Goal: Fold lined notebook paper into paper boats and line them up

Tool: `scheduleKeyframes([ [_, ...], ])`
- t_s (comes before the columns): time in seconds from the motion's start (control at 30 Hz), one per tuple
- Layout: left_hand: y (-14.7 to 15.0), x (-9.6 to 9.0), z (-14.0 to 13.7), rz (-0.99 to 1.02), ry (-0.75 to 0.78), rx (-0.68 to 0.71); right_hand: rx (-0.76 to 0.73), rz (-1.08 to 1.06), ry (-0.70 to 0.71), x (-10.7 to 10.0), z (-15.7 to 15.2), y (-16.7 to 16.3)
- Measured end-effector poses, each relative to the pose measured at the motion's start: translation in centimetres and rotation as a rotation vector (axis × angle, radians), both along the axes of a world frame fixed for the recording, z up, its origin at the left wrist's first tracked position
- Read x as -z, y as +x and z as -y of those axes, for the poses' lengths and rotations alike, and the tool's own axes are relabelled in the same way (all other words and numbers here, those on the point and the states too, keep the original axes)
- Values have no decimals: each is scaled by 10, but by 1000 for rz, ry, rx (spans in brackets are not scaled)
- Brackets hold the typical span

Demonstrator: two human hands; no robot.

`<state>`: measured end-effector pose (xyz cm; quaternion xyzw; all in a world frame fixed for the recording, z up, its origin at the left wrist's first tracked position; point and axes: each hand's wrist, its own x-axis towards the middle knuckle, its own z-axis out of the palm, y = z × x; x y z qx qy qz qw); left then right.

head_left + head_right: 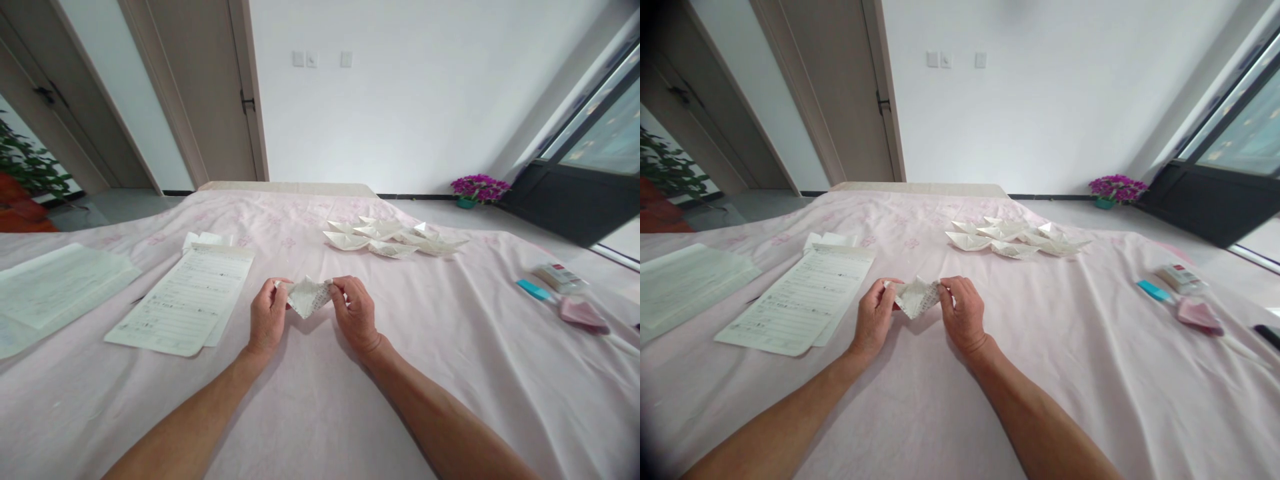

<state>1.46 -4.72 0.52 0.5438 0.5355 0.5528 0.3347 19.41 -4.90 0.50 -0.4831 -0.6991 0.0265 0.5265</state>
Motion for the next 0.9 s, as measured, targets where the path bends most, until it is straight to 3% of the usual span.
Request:
scheduleKeyframes([
  [0.23,3,-3,-2,426,-61,-19,-36,-145,-108,6,-2,1],
  [0.5,-1,1,-7,591,-116,-25,-204,-563,-372,11,-6,-4],
  [0.7,0,5,-9,548,-60,9,-262,-792,-468,6,-8,-6],
  [0.9,-9,11,-13,226,59,30,-225,-800,-511,6,-10,-2],
])
